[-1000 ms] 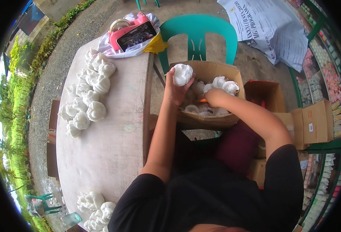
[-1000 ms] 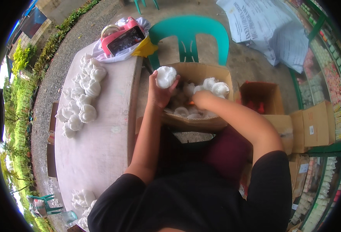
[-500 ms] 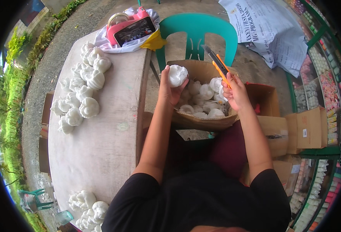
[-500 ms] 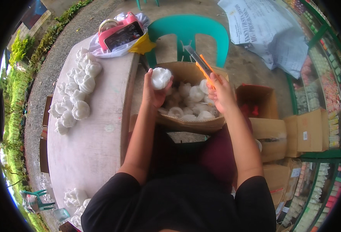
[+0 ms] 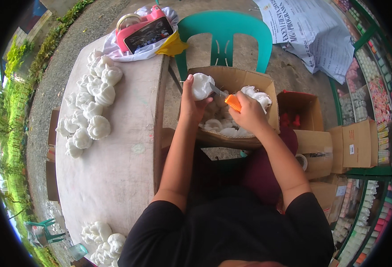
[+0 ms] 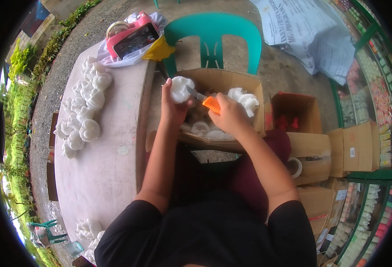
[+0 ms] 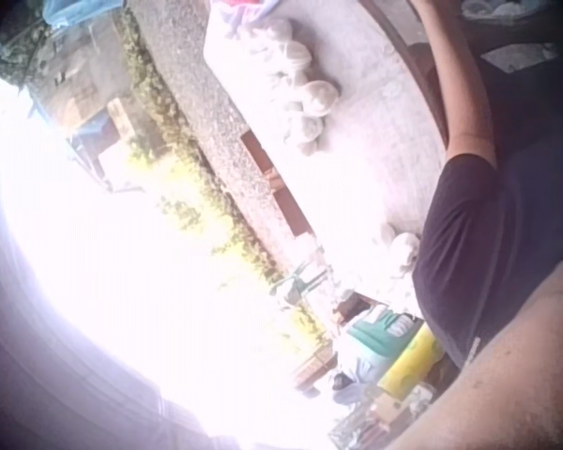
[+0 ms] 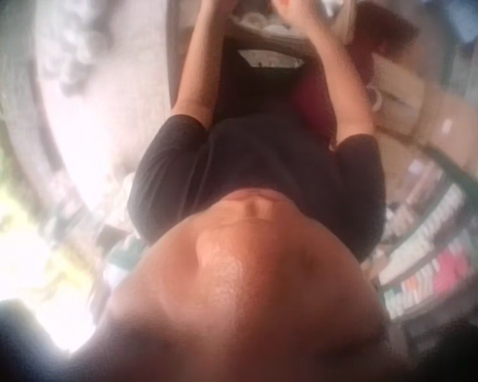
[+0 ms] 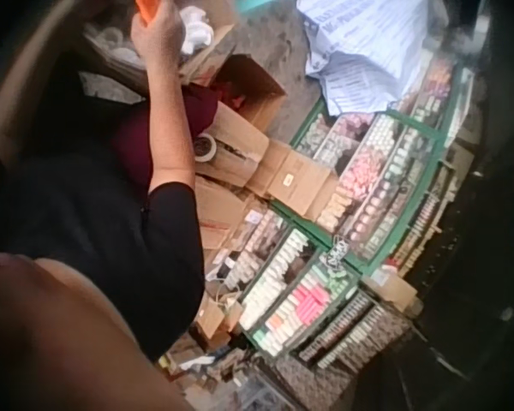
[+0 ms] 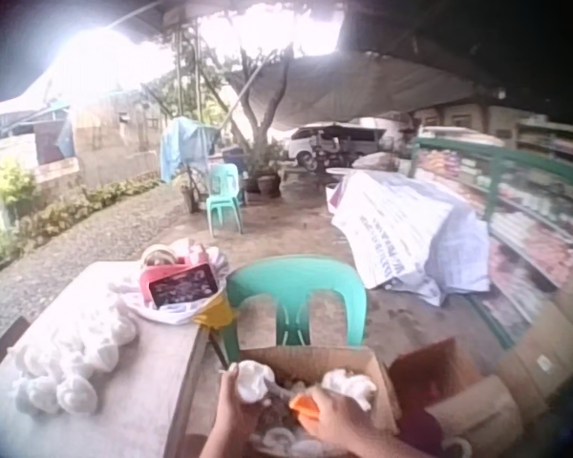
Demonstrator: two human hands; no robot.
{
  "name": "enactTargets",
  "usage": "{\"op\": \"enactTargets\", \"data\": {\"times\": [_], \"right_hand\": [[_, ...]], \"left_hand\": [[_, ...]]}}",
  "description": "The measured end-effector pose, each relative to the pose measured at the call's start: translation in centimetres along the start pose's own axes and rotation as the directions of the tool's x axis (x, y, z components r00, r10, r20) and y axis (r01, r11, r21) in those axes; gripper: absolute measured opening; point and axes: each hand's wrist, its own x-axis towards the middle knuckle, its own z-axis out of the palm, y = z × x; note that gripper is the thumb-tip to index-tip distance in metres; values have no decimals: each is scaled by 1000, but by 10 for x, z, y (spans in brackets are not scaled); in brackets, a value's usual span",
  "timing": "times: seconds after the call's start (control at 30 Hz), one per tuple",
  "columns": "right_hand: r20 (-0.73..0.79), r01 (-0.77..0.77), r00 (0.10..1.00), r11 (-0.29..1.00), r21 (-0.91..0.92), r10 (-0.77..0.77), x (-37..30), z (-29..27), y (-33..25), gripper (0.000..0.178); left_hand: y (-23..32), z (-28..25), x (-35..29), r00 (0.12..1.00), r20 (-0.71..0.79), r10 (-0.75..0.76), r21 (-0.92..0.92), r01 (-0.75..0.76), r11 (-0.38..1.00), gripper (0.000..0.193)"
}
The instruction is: The person sits at a table and uses a small brush to paint white decorative objects that resemble flowers. They pick each object from a cardboard box, apply paint, and place the finished items on the table.
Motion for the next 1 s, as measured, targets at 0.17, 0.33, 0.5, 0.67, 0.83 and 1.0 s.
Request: {"op": "enactTargets", "data": {"times": [0.17,0.33,0.5,0.67,0.83,1.0], "right_hand": [[27,-3,1000,997,-81,5,-4,13,-9,29],[104,-110,988,992,-66,116,-6,11,-16,25],[81,-165,981,978,-129,176,-5,12,-11,25],[115,-280,944,934,-220,309,1,8,-14,25],[71,-469,872,869,-156,483,14,6,18,27],[82,-206,976,977,61,201,1,13,-3,21]], "left_hand": [[-7,1,3,996,-49,76,25,-75,997,47],[-12,3,2,988,-28,150,29,-149,988,44],[-15,6,2,984,-64,168,12,-168,986,41],[-12,6,0,992,-71,107,100,-100,990,44],[-9,3,-2,998,-48,43,8,-43,999,49],[-4,10,-2,986,-165,31,27,-27,999,47]]}}
